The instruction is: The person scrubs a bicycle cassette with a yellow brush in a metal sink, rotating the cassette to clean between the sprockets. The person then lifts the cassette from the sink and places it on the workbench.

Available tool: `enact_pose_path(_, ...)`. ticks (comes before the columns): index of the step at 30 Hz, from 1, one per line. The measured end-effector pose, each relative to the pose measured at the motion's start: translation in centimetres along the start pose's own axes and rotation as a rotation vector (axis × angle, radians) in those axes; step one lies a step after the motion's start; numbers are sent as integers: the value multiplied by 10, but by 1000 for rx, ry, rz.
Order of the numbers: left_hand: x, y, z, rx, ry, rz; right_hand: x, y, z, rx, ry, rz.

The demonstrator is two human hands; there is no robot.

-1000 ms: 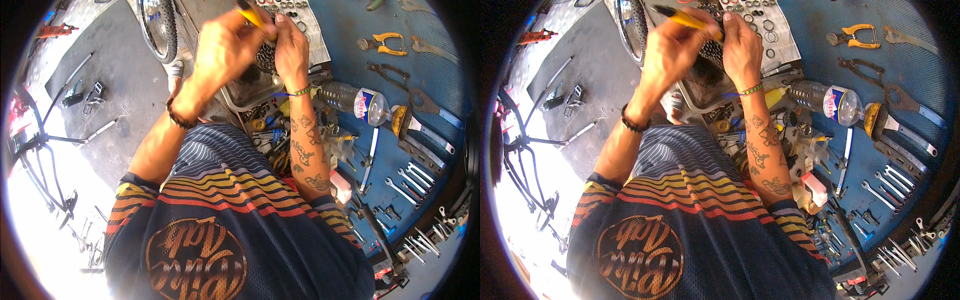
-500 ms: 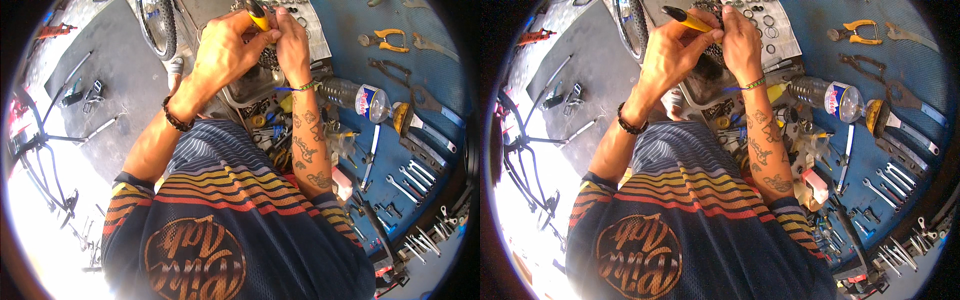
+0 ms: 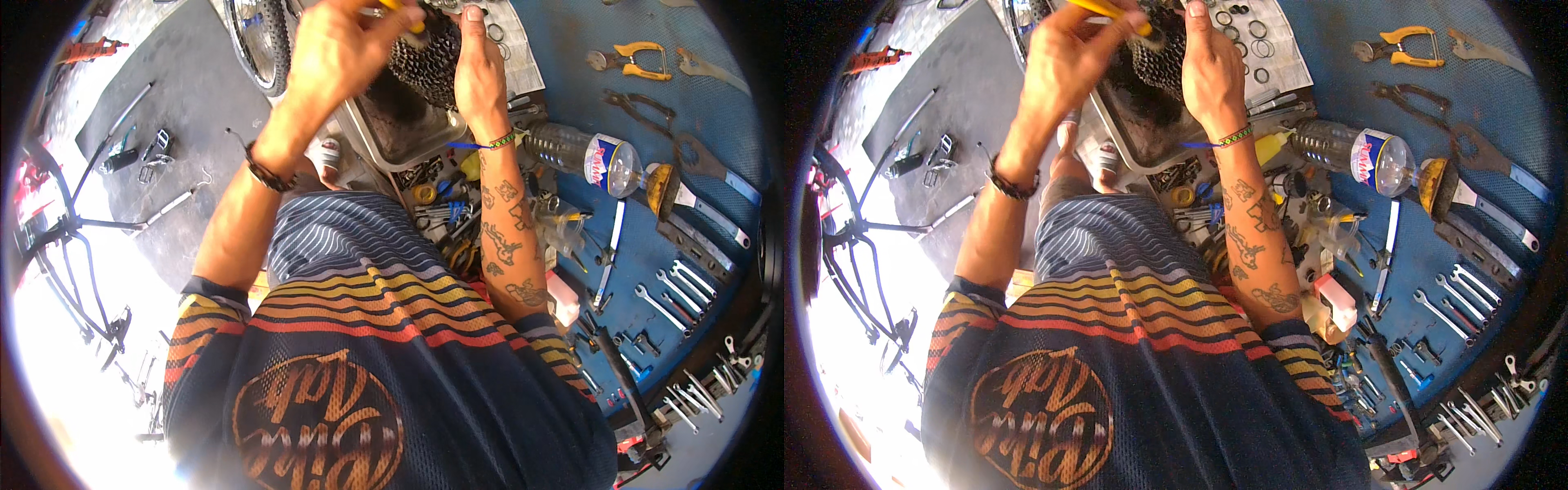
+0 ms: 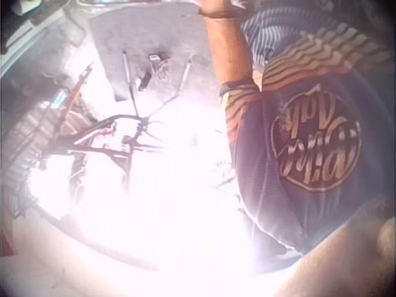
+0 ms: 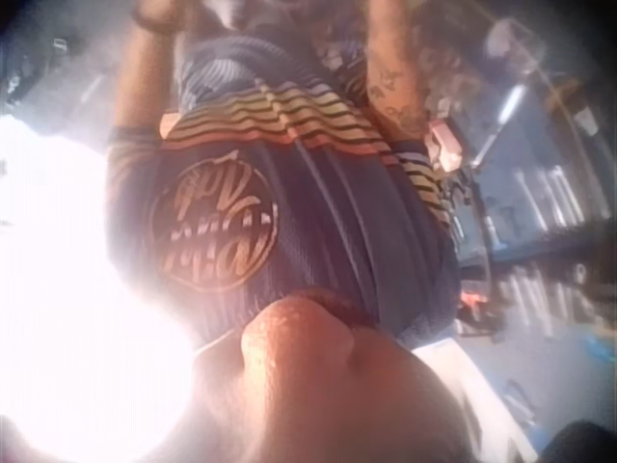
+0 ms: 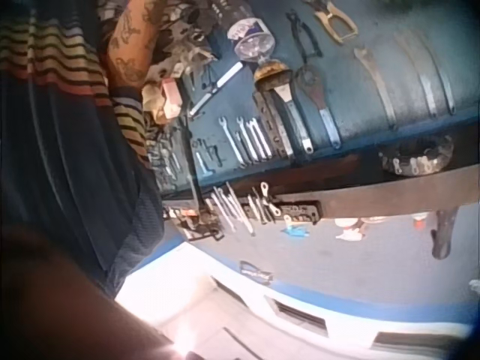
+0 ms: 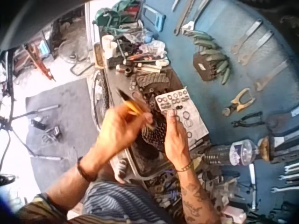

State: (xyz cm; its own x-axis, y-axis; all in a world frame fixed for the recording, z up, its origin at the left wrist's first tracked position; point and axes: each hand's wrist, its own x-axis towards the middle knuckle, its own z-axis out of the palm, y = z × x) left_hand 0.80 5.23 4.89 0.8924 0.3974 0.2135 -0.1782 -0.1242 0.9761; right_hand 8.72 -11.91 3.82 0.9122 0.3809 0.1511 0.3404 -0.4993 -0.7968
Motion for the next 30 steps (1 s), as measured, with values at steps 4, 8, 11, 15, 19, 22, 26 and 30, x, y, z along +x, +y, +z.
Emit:
enact_pose_path(4, -7, 4, -3, 183, -4, 43, -5, -8, -6, 5, -106, -8)
enact_pose_path(8, -10, 0, -2, 76, 24, -52, -3, -3, -7, -83, -173, 95)
enact_pose_path(11, -16, -9, -5, 287, -62, 110, 2, 7, -1, -50, -58, -31)
enact_pose_path(15, -25, -19, 2, 109, 0, -60, -3, 14, -1, -119, -66, 5)
enact_pose_path(19, -28, -20, 3, 196, -198, 8, -4, 13, -1, -83, -6, -71)
enact_pose_path(22, -31, -20, 0, 138, -60, -154, -9, 14, -7, -94, -76, 58)
enact_pose_path(26, -36, -32, 2, -69, -46, -211, -17, 23, -14, 61, 13, -56)
enact_pose_path(30, -37, -51, 7, -3, 115, -324, -28, 35, -24, 140, 13, 12)
